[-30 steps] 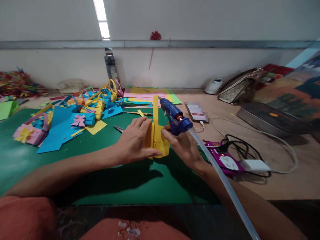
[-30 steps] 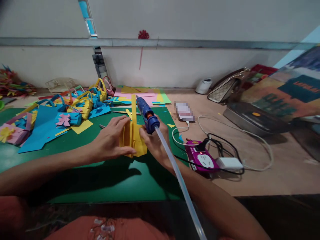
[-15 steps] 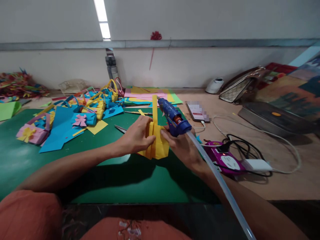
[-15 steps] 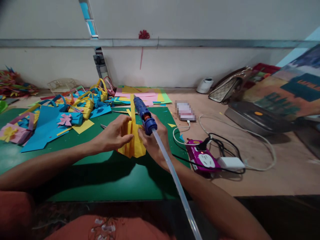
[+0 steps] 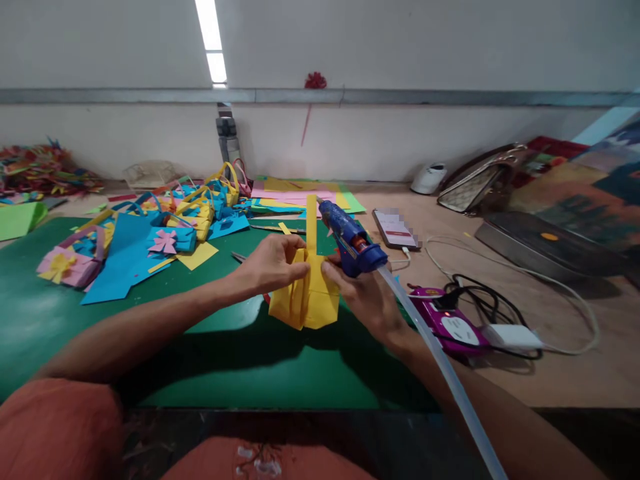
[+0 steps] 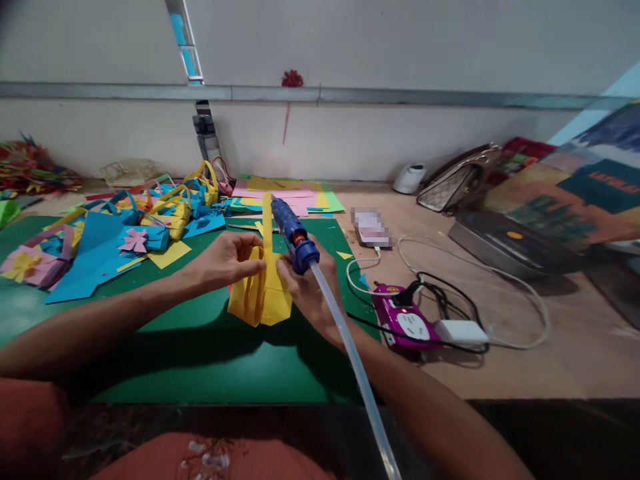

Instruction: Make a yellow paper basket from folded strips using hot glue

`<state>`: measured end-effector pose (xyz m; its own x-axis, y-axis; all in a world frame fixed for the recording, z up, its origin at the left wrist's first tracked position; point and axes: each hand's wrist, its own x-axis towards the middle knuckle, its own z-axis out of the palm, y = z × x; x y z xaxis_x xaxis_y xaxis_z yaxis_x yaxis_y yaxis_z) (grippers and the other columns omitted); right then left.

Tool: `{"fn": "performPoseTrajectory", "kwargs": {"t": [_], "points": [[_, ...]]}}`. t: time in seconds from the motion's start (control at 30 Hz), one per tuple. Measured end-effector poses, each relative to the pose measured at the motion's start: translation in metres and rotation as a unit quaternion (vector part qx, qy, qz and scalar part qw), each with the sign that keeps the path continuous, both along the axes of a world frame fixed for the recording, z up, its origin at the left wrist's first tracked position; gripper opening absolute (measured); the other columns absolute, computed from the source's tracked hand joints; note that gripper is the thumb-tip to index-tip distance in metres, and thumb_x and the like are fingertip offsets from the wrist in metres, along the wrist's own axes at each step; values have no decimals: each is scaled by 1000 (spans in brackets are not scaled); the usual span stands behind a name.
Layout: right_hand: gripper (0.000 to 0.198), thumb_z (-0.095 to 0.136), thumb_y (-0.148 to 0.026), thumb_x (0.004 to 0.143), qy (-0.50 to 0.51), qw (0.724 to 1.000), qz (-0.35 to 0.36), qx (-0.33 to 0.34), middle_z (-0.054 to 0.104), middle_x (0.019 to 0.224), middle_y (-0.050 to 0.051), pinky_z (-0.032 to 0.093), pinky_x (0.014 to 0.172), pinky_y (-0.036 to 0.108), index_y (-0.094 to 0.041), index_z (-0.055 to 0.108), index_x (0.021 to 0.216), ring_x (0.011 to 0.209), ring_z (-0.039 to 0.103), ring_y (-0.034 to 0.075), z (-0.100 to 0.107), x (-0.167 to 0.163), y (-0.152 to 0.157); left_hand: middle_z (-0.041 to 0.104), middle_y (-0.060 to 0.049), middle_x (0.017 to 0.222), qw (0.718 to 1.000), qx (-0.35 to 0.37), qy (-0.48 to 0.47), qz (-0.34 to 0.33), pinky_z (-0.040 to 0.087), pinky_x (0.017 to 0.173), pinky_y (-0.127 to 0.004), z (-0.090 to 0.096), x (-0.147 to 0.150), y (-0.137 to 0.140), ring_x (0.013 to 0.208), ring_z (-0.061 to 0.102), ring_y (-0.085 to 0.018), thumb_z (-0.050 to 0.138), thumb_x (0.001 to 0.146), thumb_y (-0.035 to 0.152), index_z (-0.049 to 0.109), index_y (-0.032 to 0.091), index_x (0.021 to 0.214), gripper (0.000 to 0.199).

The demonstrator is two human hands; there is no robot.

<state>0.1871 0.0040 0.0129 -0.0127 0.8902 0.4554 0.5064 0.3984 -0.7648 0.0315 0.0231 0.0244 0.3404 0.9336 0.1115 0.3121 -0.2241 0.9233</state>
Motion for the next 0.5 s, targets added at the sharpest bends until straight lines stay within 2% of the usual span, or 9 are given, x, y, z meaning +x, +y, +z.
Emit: {"fn": "performPoseTrajectory", "kwargs": {"t": [0.13,0.27,0.37,0.5], "points": [[24,56,-41,73,12,999,-7,-41,65,81,6,51,65,30,-18,58,80,72,62,19,8,8,-6,45,9,51,999,20,20,26,28,44,-16,-2,-2,3,47,40,-5,59,63,13,59,12,79,16],[27,60,-42,71,20,999,5,-33,65,88,5,52,70,33,-21,57,88,80,63,21,15,20,-14,50,7,55,999,10,8,37,31,46,-17,-4,-5,9,50,43,-5,64,62,17,61,12,78,17],[28,62,-40,71,27,997,41,-57,64,92,3,52,67,33,-24,58,95,78,63,20,16,31,-22,54,5,59,999,9,-11,44,35,49,-18,-8,-8,15,53,46,-6,67,60,18,63,12,75,17],[29,66,-42,68,21,991,85,-106,65,86,-1,51,55,30,-29,60,94,61,60,17,16,43,-32,58,4,63,996,-32,-64,45,39,52,-19,-13,-10,21,55,50,-7,70,57,16,63,12,72,17]]}}
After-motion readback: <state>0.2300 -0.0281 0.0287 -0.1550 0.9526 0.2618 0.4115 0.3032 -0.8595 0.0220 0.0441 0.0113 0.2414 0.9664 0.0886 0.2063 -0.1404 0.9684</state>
